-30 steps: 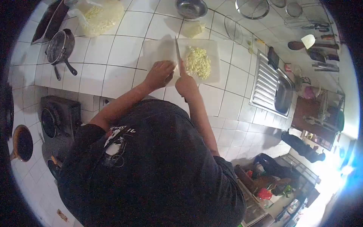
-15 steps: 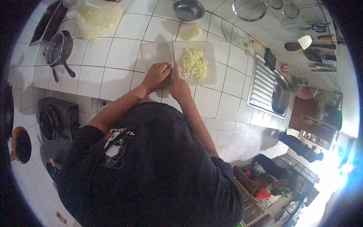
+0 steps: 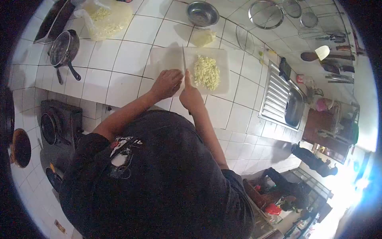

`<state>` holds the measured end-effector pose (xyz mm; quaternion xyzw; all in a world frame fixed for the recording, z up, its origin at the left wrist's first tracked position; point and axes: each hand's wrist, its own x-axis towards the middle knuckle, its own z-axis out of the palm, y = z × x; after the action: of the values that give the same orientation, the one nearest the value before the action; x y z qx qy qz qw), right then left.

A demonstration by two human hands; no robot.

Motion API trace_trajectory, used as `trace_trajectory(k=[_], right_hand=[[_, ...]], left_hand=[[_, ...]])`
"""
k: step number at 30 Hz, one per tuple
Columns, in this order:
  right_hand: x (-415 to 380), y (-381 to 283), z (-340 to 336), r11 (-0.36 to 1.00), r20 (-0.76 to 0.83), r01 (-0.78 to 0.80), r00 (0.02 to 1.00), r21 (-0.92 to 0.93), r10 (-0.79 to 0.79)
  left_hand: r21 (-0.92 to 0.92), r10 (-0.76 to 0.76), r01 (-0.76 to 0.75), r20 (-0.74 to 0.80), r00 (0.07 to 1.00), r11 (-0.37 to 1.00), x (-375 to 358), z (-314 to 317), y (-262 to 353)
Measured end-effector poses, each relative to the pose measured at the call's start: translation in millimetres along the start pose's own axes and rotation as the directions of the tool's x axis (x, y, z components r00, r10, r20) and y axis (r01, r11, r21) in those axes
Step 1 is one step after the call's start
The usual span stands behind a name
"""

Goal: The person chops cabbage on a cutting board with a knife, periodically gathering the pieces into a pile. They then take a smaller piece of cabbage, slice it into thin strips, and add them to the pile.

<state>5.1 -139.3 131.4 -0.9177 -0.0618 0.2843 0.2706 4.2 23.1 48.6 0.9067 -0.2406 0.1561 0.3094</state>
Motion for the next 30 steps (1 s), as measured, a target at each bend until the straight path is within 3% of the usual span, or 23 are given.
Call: trace_trajectory(k=[1,2,5,7,8,11,15,17,23,25,27,28,30], right_hand=[[3.3,3.5,7.0,0.995,-0.131,0.099,0.986,-0.031,-0.102],[3.7,11.5,8.1,0.995,-0.132,0.095,0.986,-0.033,-0.098],[-7.8,-5.2,-9.6,0.991,-0.055,0.053,0.997,-0.125,-0.060],[-16.6,-14.9,-20.7,0.999,0.043,-0.033,0.999,-0.025,0.034],[-8.2,-2.5,-8.0,0.996,-0.032,0.030,0.999,-0.082,-0.033],[3.3,6.7,7.6,0.995,-0.066,0.020,0.997,-0.101,-0.027],[-17.8,-12.0,-23.0,0.995,0.027,0.013,1.000,-0.101,-0.010],[-3.4,-0.8,0.5,0.981,-0.035,0.031,0.999,-0.189,-0.038],[-18.1,-15.2,-18.2,0.998,0.049,0.019,0.999,-0.052,-0.017],[-5.3,-3.0,-3.2,0.999,0.032,-0.004,0.999,-0.054,0.005],[5.2,15.2,12.5,0.988,-0.116,0.146,0.982,-0.058,-0.152],[-2.9,6.1,3.3,0.988,-0.112,0.145,0.982,-0.059,-0.151],[-13.4,-12.4,-18.0,0.999,0.047,-0.028,0.998,-0.017,0.029]], left_hand=[[0.025,0.013,-0.014,0.021,1.000,1.000,0.3,-1.0,-1.7],[0.051,0.023,-0.025,0.040,0.999,0.998,0.7,-0.9,-1.9],[-0.002,-0.008,0.008,0.021,1.000,1.000,0.2,-2.1,1.5],[0.006,-0.016,0.016,0.015,1.000,1.000,0.1,-4.3,3.9],[0.009,-0.016,0.016,0.004,1.000,1.000,1.5,-4.7,5.4],[0.038,-0.005,0.003,0.050,0.999,0.999,0.1,1.4,-1.5],[0.021,0.008,-0.008,0.001,1.000,1.000,0.4,-6.9,2.3],[0.019,0.014,-0.015,0.022,1.000,1.000,3.0,-9.9,3.6],[0.059,0.003,-0.005,0.024,1.000,0.998,2.1,-7.4,4.0],[0.048,0.010,-0.011,0.027,1.000,0.999,0.8,0.0,-3.6],[0.034,0.012,-0.013,0.028,1.000,0.999,1.5,4.5,-2.7],[0.051,-0.010,0.008,0.027,1.000,0.999,2.0,1.8,2.3],[0.029,-0.016,0.016,0.000,1.000,0.999,1.2,-3.4,3.0]])
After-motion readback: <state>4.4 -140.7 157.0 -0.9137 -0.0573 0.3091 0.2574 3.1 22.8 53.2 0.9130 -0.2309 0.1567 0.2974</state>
